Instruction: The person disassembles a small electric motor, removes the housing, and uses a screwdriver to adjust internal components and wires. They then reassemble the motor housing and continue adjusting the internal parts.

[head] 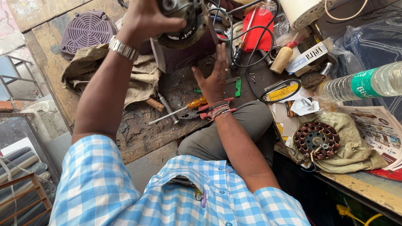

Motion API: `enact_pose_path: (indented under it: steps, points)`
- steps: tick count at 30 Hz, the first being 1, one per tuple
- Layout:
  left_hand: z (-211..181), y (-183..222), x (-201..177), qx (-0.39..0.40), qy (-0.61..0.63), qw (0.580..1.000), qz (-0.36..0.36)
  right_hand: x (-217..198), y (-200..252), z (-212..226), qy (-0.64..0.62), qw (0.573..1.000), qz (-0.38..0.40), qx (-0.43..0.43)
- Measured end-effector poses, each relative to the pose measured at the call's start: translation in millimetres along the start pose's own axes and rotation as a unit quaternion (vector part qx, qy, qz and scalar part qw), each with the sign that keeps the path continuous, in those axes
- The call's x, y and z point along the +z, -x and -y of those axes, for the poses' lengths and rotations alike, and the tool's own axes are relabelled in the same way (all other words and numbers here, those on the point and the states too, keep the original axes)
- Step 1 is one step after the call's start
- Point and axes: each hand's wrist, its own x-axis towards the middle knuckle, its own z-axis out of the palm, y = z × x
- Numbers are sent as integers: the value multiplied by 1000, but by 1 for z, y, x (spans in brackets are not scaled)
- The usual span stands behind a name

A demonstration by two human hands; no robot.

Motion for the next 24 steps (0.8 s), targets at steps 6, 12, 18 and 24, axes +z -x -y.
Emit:
enact_pose_path:
  steps: [6, 12, 18, 24]
  points:
    - [-29, 12, -1, -11, -42, 999, 18, -2, -3, -6, -91, 993, 13, 68]
    - [-54, 19, 15, 18, -217, 975, -31, -4, -5, -8, -71, 994, 7, 84]
    - [-59, 37, 28, 7, -222, 974, -54, -27, -6, 15, -39, 999, -11, 19]
    - [-75, 60, 39, 12, -168, 983, -73, -82, -42, 58, 33, 970, 93, -221]
